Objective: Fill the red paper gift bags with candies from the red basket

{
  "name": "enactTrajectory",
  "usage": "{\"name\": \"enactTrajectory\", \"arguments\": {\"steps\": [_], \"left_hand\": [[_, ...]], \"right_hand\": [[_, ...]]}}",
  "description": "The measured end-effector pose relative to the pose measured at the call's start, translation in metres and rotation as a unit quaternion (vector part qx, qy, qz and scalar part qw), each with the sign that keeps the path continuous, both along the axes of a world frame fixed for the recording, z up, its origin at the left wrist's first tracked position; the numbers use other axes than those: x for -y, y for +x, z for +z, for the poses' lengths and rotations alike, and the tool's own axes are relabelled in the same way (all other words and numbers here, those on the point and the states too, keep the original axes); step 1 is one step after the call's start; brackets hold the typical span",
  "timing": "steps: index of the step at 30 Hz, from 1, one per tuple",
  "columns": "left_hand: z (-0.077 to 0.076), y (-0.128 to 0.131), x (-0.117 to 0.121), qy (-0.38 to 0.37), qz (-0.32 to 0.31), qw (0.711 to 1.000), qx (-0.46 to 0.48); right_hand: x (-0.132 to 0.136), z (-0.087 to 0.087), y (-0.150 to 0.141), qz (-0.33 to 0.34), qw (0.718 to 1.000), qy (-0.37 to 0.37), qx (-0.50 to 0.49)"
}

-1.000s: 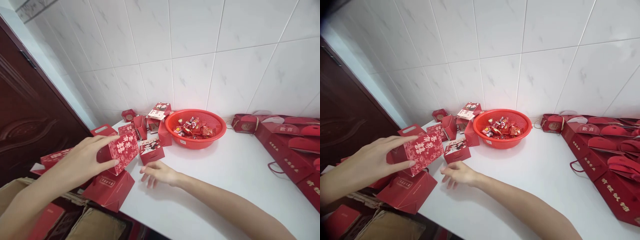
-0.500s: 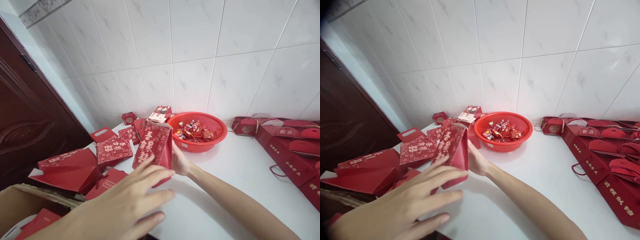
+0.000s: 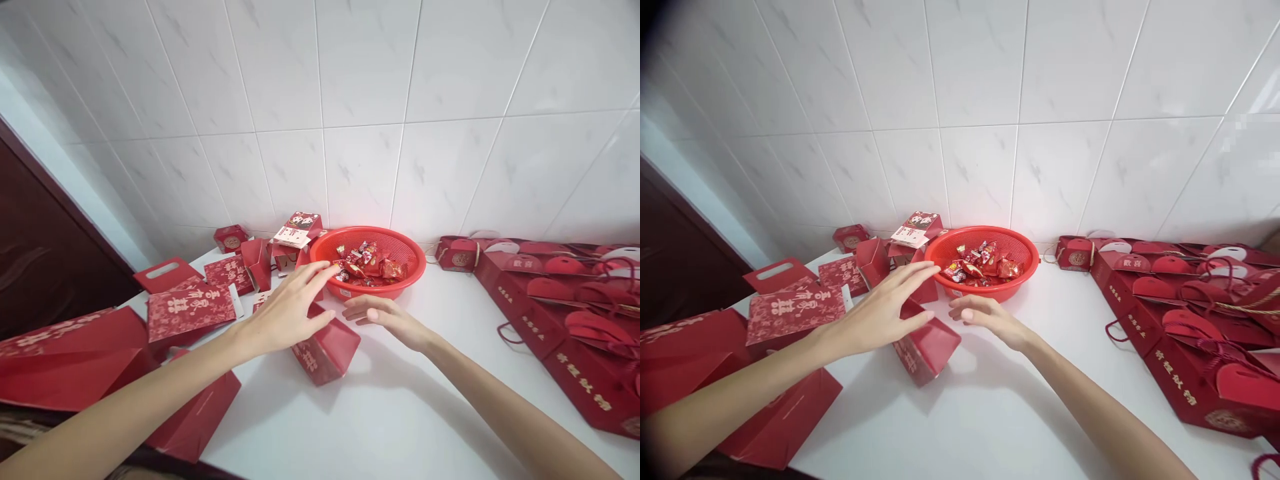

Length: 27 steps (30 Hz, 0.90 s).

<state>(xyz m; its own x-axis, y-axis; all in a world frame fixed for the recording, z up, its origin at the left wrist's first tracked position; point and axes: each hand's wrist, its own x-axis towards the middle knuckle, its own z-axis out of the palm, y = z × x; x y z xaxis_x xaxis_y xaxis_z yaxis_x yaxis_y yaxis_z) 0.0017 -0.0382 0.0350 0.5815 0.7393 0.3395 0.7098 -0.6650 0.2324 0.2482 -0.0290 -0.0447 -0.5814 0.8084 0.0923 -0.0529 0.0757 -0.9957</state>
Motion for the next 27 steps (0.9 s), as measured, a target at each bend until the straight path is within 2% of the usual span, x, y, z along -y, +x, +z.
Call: {"name": "enactTrajectory", "arguments": {"steps": [3, 6, 9, 12, 14, 18, 22, 25, 27], "left_hand": [[-0.002, -0.003, -0.003, -0.03, 0.044, 0.998, 0.025], [-0.004, 0.002, -0.004, -0.024, 0.034, 0.993, 0.114], [-0.008, 0.013, -0.004, -0.025, 0.024, 0.982, 0.185], [-0.01, 0.021, -0.004, -0.053, 0.002, 0.979, 0.197], [-0.008, 0.018, -0.005, -0.063, -0.011, 0.979, 0.192], [0.0, -0.005, -0.009, -0.075, -0.022, 0.983, 0.166], [0.003, -0.024, -0.013, -0.11, 0.003, 0.982, 0.154], [0.004, -0.024, -0.015, -0.138, 0.006, 0.973, 0.184], [0.006, -0.02, -0.017, -0.145, -0.01, 0.97, 0.197]], "right_hand": [[0.008, 0.003, -0.01, -0.042, 0.997, 0.056, 0.042], [0.025, 0.008, -0.035, -0.082, 0.981, 0.144, 0.099], [0.041, 0.014, -0.062, -0.12, 0.954, 0.226, 0.156], [0.046, 0.017, -0.077, -0.148, 0.921, 0.267, 0.241], [0.045, 0.016, -0.076, -0.16, 0.913, 0.272, 0.257], [0.043, 0.011, -0.053, -0.179, 0.931, 0.293, 0.121], [0.041, 0.007, -0.03, -0.195, 0.944, 0.267, -0.001], [0.034, 0.001, -0.024, -0.196, 0.934, 0.296, -0.043], [0.027, -0.008, -0.023, -0.186, 0.929, 0.317, -0.036]]}}
